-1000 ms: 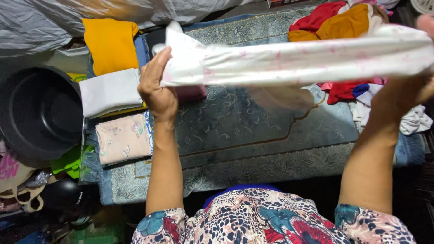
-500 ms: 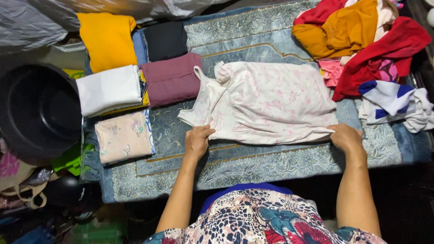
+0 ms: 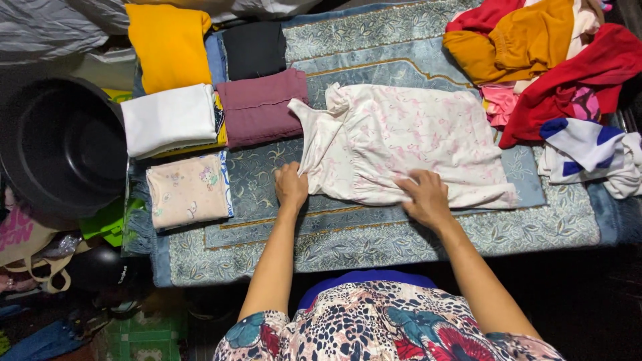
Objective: Folding various items of clothing including t-shirts and a skirt on a floor mat.
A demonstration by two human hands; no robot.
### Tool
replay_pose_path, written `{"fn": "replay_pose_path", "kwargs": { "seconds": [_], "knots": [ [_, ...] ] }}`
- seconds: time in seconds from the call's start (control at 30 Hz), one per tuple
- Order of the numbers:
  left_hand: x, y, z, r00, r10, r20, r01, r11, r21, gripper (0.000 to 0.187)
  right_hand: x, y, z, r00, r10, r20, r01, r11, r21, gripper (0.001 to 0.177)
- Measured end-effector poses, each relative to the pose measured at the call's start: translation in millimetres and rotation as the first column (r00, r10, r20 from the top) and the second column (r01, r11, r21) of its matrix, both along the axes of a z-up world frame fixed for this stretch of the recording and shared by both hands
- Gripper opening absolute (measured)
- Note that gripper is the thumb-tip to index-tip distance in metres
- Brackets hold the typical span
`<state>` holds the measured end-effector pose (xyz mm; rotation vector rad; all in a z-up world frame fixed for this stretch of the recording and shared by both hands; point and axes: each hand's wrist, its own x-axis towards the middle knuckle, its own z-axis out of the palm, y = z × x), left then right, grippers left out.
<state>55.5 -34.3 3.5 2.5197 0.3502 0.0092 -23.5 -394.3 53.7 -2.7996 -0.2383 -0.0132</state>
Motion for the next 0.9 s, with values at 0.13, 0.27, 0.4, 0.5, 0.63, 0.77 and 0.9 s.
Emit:
{"fn": "replay_pose_path", "kwargs": {
  "seconds": [0.13, 0.27, 0.4, 0.5, 0.63, 0.77, 0.9],
  "knots": [
    [-20.2, 12.5, 15.0, 0.994, 0.097, -0.045, -0.103, 0.979, -0.176, 0.027, -1.6, -35.7, -15.3, 0.921, 0.051, -0.386, 0.018, 0.985, 0.174, 0.018],
    [-44.9, 13.0, 36.8, 0.962, 0.176, -0.209, -0.200, 0.975, -0.098, 0.030, 2.2, -28.4, 5.6, 0.741, 0.203, -0.640, 0.009, 0.950, 0.311, 0.024],
    [-45.9, 5.8, 57.7, 0.970, 0.232, -0.071, -0.228, 0.972, 0.053, 0.050, 22.1, -12.3, 29.7, 0.692, 0.180, -0.699, 0.073, 0.946, 0.316, 0.027],
    [-40.9, 3.1, 69.2, 0.966, 0.218, -0.140, -0.198, 0.970, 0.141, 0.071, 40.9, 0.2, 39.1, 0.887, 0.106, -0.450, 0.055, 0.942, 0.331, 0.032],
    [-45.5, 17.6, 29.2, 0.913, -0.033, -0.407, 0.075, 0.993, 0.086, 0.046, 75.9, 6.9, 8.1, 0.869, 0.168, -0.466, -0.090, 0.979, 0.185, 0.040],
    [-47.4, 31.2, -5.3, 0.958, -0.166, -0.233, -0.050, 0.707, -0.706, 0.039, 106.0, 32.5, 14.3, 0.878, 0.149, -0.455, -0.150, 0.988, 0.035, 0.031],
    [-63.5, 4.5, 6.4, 0.914, 0.382, -0.138, -0.327, 0.491, -0.808, 0.063, 145.5, 75.8, 19.7, 0.981, 0.183, -0.065, -0.175, 0.977, 0.121, 0.044]
  ]
}}
